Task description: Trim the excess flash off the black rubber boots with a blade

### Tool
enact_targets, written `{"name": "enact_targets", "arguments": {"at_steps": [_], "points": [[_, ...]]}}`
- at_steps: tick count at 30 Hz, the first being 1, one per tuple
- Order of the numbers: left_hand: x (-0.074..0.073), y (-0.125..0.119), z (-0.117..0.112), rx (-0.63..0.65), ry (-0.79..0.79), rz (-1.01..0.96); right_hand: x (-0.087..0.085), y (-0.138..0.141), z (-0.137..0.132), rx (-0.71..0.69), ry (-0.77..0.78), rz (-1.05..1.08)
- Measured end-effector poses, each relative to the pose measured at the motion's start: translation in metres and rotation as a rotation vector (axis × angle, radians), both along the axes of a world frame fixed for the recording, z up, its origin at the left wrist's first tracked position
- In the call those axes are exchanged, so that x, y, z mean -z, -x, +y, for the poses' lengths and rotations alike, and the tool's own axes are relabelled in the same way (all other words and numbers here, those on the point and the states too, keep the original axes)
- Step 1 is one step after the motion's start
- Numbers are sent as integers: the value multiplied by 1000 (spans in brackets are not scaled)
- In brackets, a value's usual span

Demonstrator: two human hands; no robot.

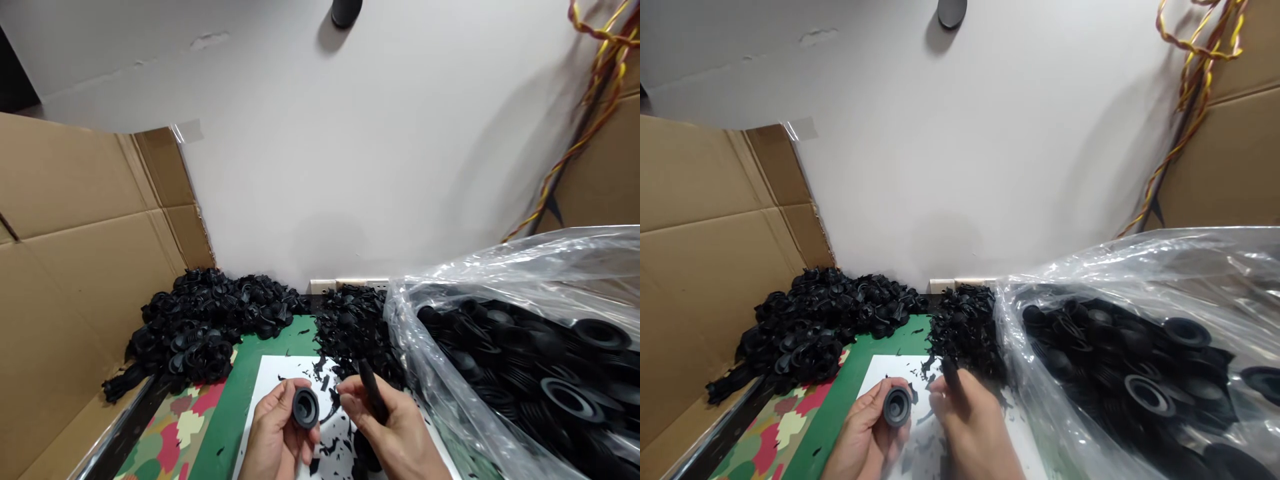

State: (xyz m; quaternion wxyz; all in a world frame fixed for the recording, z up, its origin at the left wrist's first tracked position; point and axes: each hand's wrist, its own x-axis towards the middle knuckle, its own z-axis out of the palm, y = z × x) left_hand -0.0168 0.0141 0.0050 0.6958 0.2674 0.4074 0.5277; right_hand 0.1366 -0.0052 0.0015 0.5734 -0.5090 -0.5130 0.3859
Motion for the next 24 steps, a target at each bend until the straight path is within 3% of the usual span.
{"name": "enact_targets", "arguments": {"at_steps": [6,14,19,24], "points": [[2,-6,-4,195,23,151,2,10,-1,-105,-84,-38],[2,-5,-3,217,-29,373,0,17,2,-129,226,0],[-7,3,0,119,-347,691,-6,9,2,-114,237,-16],[-12,0,-6,144,-617,965,-8,12,-1,-117,207,-175]]}}
